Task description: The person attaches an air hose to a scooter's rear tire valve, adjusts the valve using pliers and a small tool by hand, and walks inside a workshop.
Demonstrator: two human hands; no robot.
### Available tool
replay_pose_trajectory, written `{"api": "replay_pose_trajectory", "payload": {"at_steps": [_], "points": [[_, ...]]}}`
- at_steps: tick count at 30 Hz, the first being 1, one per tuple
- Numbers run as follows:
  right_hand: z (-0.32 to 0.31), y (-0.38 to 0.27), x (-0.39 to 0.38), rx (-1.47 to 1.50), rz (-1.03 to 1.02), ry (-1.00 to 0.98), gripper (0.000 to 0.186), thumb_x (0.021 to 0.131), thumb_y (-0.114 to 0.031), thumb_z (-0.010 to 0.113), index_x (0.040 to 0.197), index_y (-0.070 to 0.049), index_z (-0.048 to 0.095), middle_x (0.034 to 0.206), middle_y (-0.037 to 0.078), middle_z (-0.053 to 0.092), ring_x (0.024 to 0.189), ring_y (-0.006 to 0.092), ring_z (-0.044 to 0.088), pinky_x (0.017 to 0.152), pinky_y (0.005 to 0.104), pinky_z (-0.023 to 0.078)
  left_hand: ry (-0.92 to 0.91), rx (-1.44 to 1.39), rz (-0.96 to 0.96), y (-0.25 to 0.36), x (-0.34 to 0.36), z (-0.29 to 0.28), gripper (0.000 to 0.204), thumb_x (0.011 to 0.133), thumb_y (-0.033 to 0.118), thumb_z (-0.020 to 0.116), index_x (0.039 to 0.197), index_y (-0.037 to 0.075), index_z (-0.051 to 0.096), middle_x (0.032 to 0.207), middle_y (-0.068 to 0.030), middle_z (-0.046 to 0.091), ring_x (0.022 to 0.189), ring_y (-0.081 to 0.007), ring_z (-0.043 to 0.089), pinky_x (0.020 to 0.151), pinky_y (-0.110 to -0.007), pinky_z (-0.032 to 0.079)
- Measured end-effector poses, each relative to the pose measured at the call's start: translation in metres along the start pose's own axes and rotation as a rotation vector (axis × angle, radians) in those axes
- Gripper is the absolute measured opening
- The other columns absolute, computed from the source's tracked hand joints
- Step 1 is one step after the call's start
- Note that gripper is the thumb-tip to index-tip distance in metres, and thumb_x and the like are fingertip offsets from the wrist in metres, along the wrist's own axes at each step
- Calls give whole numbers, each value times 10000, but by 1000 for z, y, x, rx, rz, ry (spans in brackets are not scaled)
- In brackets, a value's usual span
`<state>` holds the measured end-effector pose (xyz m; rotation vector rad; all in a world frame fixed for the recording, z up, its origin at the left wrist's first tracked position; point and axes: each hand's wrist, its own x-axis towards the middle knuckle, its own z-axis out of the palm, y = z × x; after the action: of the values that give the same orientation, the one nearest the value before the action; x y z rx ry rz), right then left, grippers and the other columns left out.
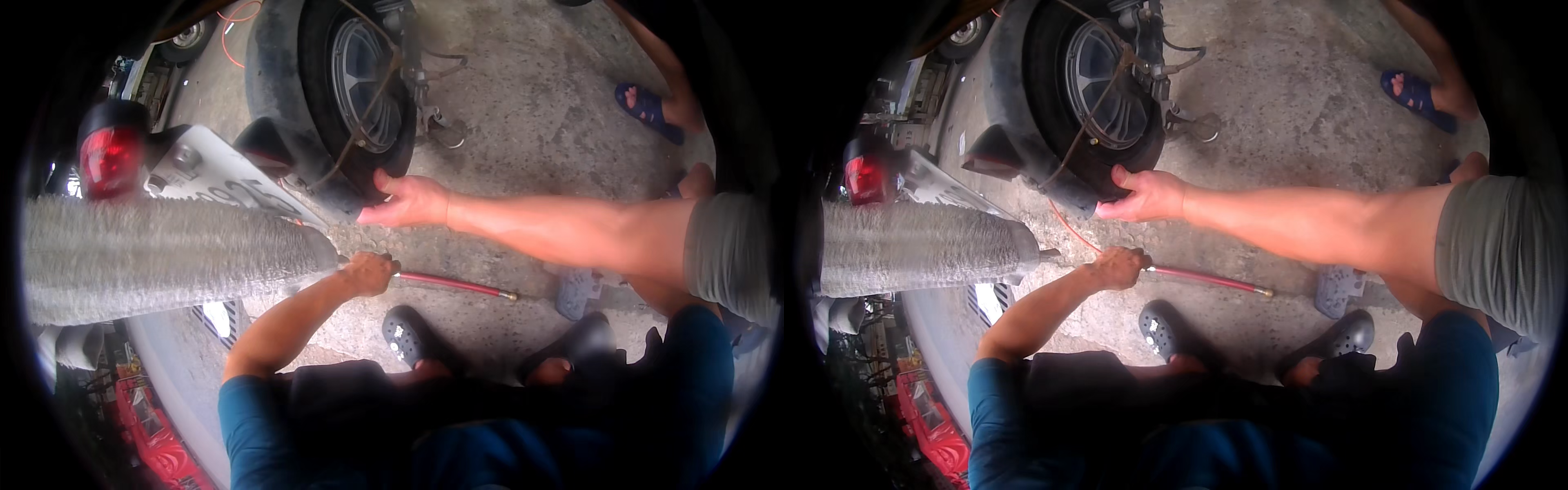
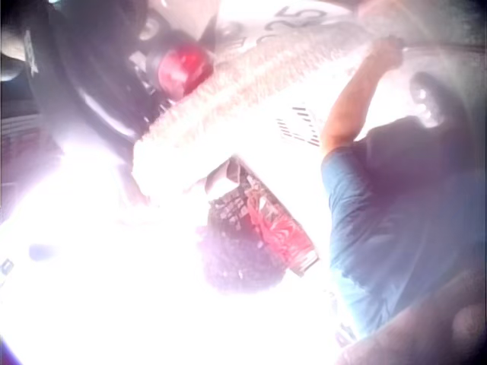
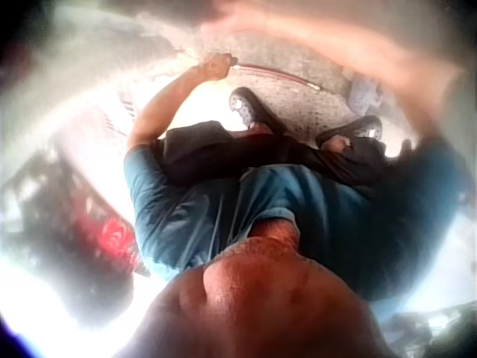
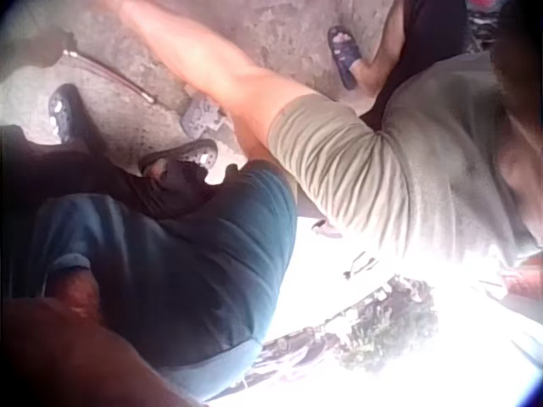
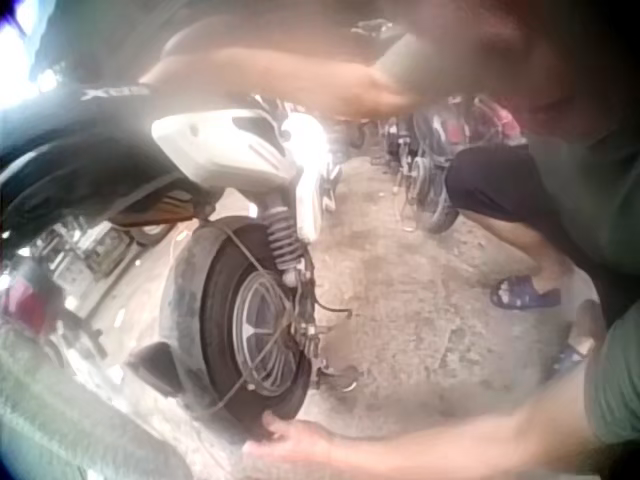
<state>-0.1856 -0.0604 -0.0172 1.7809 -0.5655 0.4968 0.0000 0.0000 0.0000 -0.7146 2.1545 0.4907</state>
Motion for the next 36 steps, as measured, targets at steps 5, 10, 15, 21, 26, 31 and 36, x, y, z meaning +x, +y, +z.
{"api": "replay_pose_trajectory", "payload": {"at_steps": [5, 10, 15, 21, 26, 31, 36], "points": [[13, 20, 7, -498, -261, -22, 268, 859, -239, 590, 949, -89, 387, 944, 1, 356, 927, 86, 359, 917, 240, 364, 45, 16, -29, -15, 14, -15, 328, 776, 10, 416, 1040, 71, 602, 1027, -173, 590, 960, -325, 589, 810, -437, 469], [-2, 4, 7, -257, -136, -148, 387, 871, -275, 586, 1131, -53, 405, 1061, 19, 432, 999, 94, 397, 953, 231, 352, 31, 24, -9, -10, 11, -8, 314, 768, 11, 423, 1015, 71, 607, 1034, -177, 591, 958, -318, 594, 809, -424, 474], [-122, 1, -27, 1190, 66, -559, 333, 835, -244, 589, 1082, -53, 476, 967, 68, 538, 857, 203, 520, 793, 312, 431, 0, 37, -13, -14, 15, 1, 342, 772, 24, 429, 1057, 92, 605, 1052, -169, 593, 972, -315, 594, 843, -416, 463], [-194, 32, 5, 1963, 1032, -609, 235, 812, -194, 572, 1009, -76, 522, 750, 144, 602, 650, 332, 595, 584, 434, 474, 152, 30, 21, -27, 15, 21, 231, 767, 50, 492, 959, 67, 619, 932, -139, 639, 872, -342, 628, 734, -425, 503], [-98, 62, 40, 1479, 1412, -111, 372, 847, -204, 538, 1145, 8, 467, 773, 100, 633, 735, 292, 624, 646, 375, 486, 726, 39, 248, -78, 44, 90, 198, 779, 98, 488, 924, 89, 623, 866, -148, 652, 874, -324, 629, 735, -427, 490], [-84, 69, 45, 1250, 1397, -162, 452, 824, -172, 553, 1233, -5, 452, 773, 100, 635, 728, 312, 614, 656, 384, 490, 417, -4, 124, -48, 36, 37, 197, 768, 91, 480, 883, 111, 639, 901, -129, 656, 837, -300, 635, 700, -445, 477], [-85, 62, 50, 1021, 1288, -299, 572, 747, -138, 620, 1276, -13, 439, 750, 105, 623, 679, 294, 610, 599, 385, 489, 368, 7, 112, -45, 20, 45, 266, 772, 75, 451, 963, 109, 633, 923, -148, 653, 840, -302, 634, 714, -466, 469]]}}
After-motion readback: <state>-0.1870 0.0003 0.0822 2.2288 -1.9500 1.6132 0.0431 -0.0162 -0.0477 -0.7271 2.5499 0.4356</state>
